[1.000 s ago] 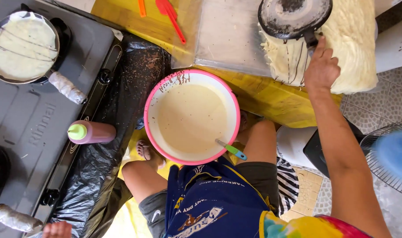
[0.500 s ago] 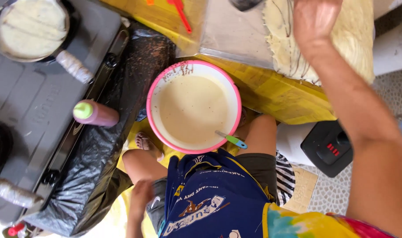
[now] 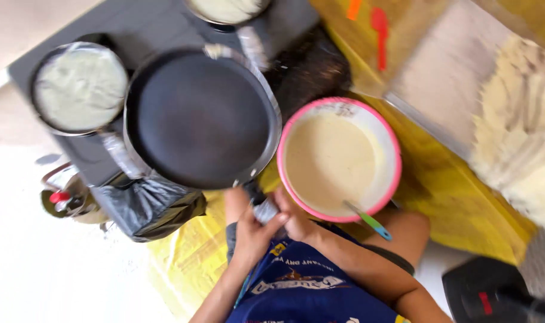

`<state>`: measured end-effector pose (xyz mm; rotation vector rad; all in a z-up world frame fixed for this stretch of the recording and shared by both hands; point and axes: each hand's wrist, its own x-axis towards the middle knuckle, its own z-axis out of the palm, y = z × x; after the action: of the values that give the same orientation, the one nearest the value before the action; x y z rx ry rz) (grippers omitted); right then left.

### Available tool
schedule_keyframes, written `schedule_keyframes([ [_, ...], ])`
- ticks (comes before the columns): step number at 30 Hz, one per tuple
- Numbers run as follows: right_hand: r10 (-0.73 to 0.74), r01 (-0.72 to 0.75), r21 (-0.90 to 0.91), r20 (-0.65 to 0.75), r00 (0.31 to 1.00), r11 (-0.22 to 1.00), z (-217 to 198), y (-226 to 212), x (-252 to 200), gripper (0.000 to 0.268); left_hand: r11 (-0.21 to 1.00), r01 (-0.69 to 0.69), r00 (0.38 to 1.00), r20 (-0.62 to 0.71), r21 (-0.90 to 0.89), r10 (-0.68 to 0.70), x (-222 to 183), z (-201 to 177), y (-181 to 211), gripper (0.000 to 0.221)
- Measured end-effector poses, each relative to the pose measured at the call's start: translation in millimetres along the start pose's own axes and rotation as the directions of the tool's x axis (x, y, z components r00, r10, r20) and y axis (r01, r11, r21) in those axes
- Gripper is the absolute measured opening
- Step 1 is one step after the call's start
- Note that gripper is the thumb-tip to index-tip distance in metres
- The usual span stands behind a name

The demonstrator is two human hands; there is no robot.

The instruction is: Preparing crepes by pouring batter into pans, spreading it with a ladle, and stacking the finished products.

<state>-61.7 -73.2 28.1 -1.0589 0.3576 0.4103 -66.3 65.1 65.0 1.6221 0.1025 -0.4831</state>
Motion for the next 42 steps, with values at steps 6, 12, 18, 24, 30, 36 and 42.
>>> schedule_keyframes([
  [6, -0.532, 0.239, -0.933, 0.064, 0.844, 0.268, -21, -29, 152, 0.050, 0.957, 0.153, 0.855, -0.453, -0.246, -0.253, -32, -101, -43, 0.020],
  [12, -0.638, 0.347, -0.711, -0.184, 0.748, 0.612, 2, -64, 227, 0.113, 0.969, 0.123, 0.898, -0.392, -0.215, -0.201, -50, -125, -36, 0.023],
  [18, -0.676, 0.357, -0.745, -0.167, 0.718, 0.563, -42, -134, 105, 0.088, 0.972, 0.234, 0.967, -0.100, -0.033, -0.236, -39, -96, -20, 0.040],
  [24, 0.027, -0.236, -0.873, -0.273, 0.962, -0.426, -60, -170, -40, 0.091, 0.908, 0.374, 0.905, 0.288, -0.190, -0.313, 4, -28, -105, 0.036],
  [30, -0.042, -0.237, -0.742, -0.272, 0.962, -0.628, -122, -158, -61, 0.071, 0.896, 0.437, 0.792, 0.507, -0.080, -0.341, 16, 38, -109, 0.038],
  [36, 0.082, -0.294, -0.772, -0.407, 0.910, -0.564, -94, -154, -106, 0.070, 0.898, 0.437, 0.773, 0.536, -0.061, -0.340, 12, 48, -100, 0.040],
  [42, 0.045, -0.409, -0.764, -0.494, 0.868, -0.500, -72, -183, -119, 0.074, 0.905, 0.410, 0.802, 0.516, -0.110, -0.300, 15, 32, -89, 0.039],
])
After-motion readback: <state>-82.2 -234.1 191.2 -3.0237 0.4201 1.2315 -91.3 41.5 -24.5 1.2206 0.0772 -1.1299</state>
